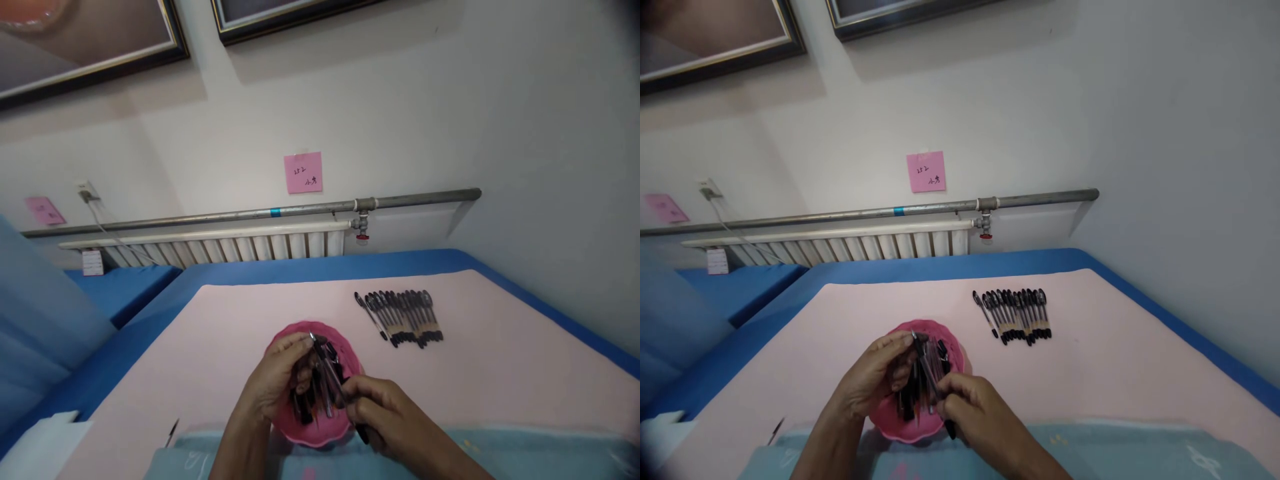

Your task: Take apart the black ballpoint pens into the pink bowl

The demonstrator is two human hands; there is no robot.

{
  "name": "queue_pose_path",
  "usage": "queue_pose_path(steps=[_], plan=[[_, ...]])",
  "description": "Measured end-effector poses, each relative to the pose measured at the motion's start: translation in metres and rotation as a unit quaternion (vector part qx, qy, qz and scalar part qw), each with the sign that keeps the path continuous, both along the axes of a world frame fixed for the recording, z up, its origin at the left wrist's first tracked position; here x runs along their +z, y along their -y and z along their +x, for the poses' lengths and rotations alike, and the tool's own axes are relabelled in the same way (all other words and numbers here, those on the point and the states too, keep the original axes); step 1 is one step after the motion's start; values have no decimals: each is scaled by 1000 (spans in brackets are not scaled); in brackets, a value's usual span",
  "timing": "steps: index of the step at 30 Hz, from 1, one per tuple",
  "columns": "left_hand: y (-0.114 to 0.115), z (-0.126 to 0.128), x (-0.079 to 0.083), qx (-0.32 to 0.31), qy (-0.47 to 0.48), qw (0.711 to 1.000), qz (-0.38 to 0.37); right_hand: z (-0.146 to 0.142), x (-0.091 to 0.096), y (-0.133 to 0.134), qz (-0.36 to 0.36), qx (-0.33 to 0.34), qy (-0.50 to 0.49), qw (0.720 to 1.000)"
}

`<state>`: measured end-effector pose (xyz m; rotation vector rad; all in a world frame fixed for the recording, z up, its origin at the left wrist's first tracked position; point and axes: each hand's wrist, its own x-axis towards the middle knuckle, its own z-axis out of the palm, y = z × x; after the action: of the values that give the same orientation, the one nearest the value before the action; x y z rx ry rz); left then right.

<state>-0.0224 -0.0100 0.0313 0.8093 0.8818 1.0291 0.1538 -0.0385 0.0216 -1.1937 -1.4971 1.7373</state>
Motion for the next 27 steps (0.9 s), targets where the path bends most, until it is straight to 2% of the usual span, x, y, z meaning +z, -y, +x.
queue_pose_path(steps=[4,11,17,23,27], plan=[[0,1,0,4,31,999,-8,-2,4,1,-40,-10,-22,999],[-1,4,0,31,52,998,3,-2,3,3,-65,-1,-45,997],[-2,7,-3,77,62,995,11,-2,2,2,-34,-24,-49,998],[-2,6,0,67,75,995,8,-4,0,4,-83,13,-167,982],[0,7,0,67,79,995,11,-4,-4,5,-107,-32,-206,972]])
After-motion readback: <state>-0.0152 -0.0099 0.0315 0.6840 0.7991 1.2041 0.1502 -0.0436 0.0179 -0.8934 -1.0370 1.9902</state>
